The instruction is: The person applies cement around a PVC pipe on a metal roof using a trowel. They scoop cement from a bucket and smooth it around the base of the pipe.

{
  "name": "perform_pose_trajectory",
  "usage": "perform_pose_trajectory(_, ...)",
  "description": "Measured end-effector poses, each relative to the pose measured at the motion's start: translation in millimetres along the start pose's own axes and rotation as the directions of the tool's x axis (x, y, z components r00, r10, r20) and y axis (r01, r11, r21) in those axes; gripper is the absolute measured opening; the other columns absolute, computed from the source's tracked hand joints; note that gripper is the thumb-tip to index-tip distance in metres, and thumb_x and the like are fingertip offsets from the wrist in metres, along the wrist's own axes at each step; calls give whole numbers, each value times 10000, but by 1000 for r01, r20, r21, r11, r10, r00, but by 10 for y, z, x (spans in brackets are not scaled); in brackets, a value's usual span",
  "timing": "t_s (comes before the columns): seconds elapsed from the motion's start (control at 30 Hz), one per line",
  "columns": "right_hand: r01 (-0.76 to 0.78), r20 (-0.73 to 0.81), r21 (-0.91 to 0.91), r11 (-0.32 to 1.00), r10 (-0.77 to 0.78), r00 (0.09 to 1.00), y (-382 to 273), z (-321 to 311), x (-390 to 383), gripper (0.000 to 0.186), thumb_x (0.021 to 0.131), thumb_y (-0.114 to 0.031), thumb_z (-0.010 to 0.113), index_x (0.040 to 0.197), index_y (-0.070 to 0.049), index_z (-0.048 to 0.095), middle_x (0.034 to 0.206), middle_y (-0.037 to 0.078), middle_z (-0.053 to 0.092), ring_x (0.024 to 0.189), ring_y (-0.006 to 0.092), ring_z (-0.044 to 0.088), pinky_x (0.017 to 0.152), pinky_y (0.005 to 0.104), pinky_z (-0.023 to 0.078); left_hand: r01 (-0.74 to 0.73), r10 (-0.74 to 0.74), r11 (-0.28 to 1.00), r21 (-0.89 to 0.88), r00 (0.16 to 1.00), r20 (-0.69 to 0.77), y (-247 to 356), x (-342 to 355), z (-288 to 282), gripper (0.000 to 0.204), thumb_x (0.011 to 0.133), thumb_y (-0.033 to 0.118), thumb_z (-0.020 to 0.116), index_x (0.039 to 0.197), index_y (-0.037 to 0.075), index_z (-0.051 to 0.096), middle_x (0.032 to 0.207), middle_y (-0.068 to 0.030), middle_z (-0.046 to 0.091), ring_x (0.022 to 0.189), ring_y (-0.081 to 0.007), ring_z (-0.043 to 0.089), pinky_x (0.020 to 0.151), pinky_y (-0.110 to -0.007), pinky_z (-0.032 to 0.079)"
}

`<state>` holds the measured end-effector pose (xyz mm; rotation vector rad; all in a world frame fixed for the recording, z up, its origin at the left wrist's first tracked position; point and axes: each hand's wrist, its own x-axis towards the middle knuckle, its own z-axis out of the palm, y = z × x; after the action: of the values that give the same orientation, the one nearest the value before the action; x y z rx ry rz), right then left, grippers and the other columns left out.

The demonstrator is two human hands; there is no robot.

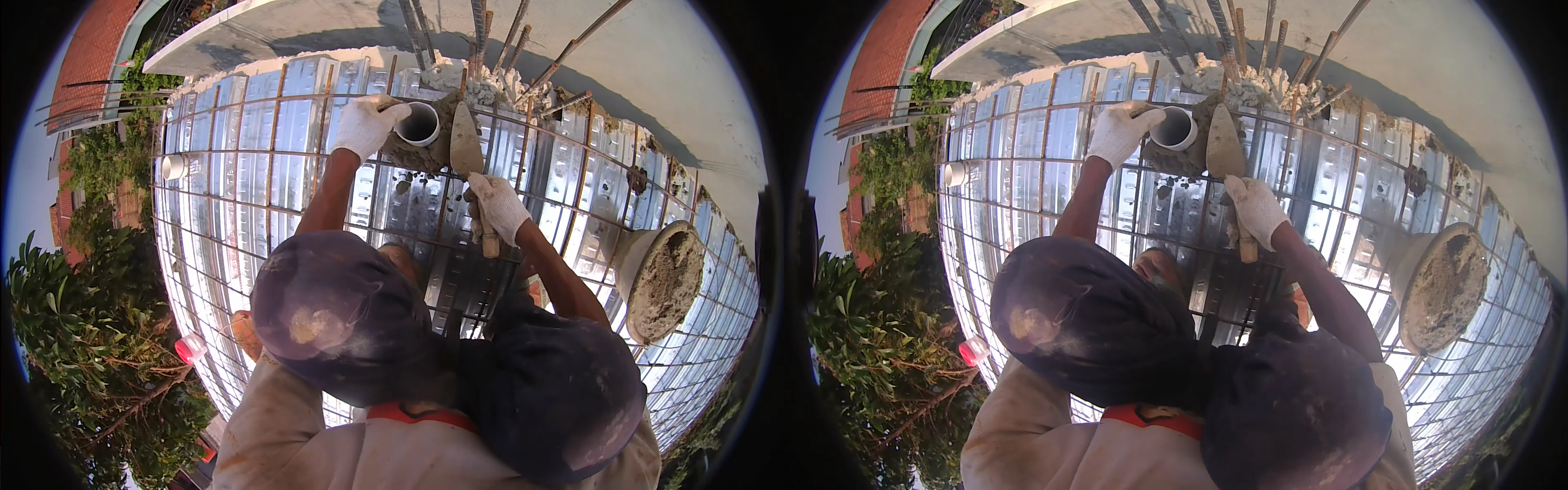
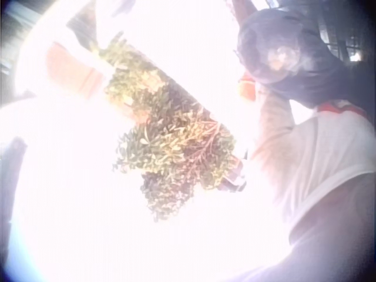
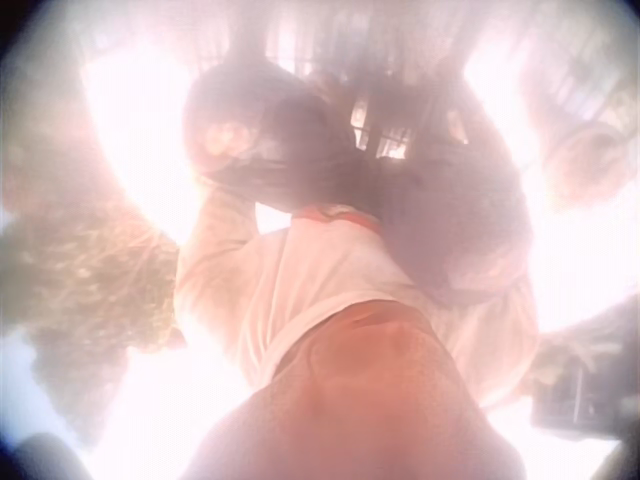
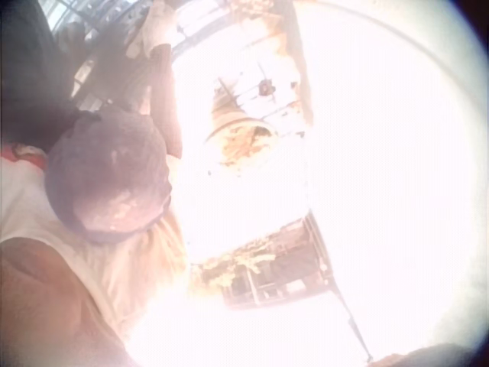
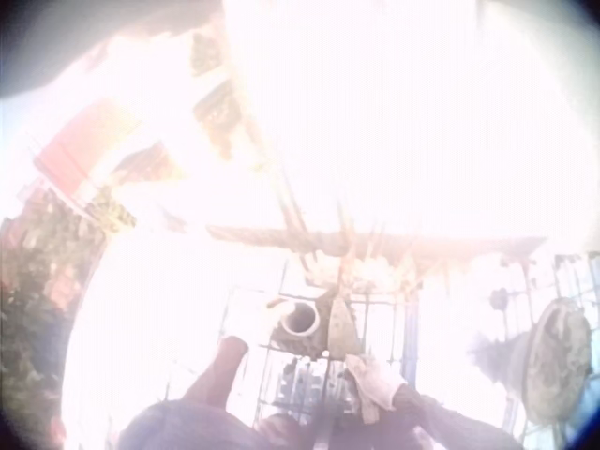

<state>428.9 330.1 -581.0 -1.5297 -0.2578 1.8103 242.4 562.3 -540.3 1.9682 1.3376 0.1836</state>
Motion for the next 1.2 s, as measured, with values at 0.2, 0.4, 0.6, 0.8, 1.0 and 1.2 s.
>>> perform_pose_trajectory(0.2, -70, 72, -121, 990, 79, 994, 82, 305, 5, 447, 1142, -399, 467, 968, 0, 566, 781, 121, 622, 601, 283, 667, 531, 448, 584, 0, -1, 1000, 19, 1000, 7, 33, 1, -5, 463, 908, 441, 753, 1154, 58, 837, 1065, -209, 812, 997, -341, 791, 920, -422, 600)
perform_pose_trajectory(0.4, 27, 48, -399, 917, -8, 999, 755, 373, 41, 428, 1137, -398, 512, 967, -12, 582, 760, 125, 613, 616, 275, 655, 560, 459, 568, -37, 37, 999, 0, 999, 1, -28, 43, 55, 488, 906, 463, 749, 1160, 55, 837, 1064, -215, 812, 997, -344, 790, 928, -424, 599)
perform_pose_trajectory(0.6, 36, -14, -894, 447, -109, 994, 370, 281, -212, 514, 1136, -417, 488, 1016, 59, 639, 881, 297, 747, 848, 421, 779, 770, 545, 616, -1, 1, 1000, -9, 1000, 5, -115, 20, 26, 496, 910, 488, 748, 1145, 61, 842, 1055, -216, 811, 992, -345, 790, 921, -426, 600)
perform_pose_trajectory(0.8, 140, 139, -990, -23, -361, 922, 65, -212, -448, 408, 1107, -368, 538, 1015, -1, 689, 872, 236, 773, 833, 408, 791, 713, 523, 639, -61, 61, 998, 23, 998, -24, -57, 19, 41, 465, 924, 422, 766, 1157, 27, 838, 1024, -163, 820, 910, -241, 783, 863, -376, 608)
perform_pose_trajectory(1.0, 62, 110, -989, -133, -393, 913, -135, -298, 57, 415, 1111, -374, 533, 1022, 3, 681, 861, 224, 768, 798, 418, 781, 708, 523, 634, -35, 35, 999, -26, 999, -14, -36, -14, 20, 498, 892, 493, 759, 1116, 57, 844, 1083, -244, 793, 1034, -385, 769, 934, -455, 595)
perform_pose_trajectory(1.2, 5, 7, -1000, -7, -314, 949, -95, -255, -440, 402, 1103, -365, 553, 1023, 17, 648, 853, 265, 748, 826, 474, 761, 758, 568, 612, -65, 65, 994, 82, 998, 4, -48, -15, -17, 521, 903, 514, 742, 1186, 84, 820, 1160, -229, 780, 1108, -409, 738, 988, -481, 576)
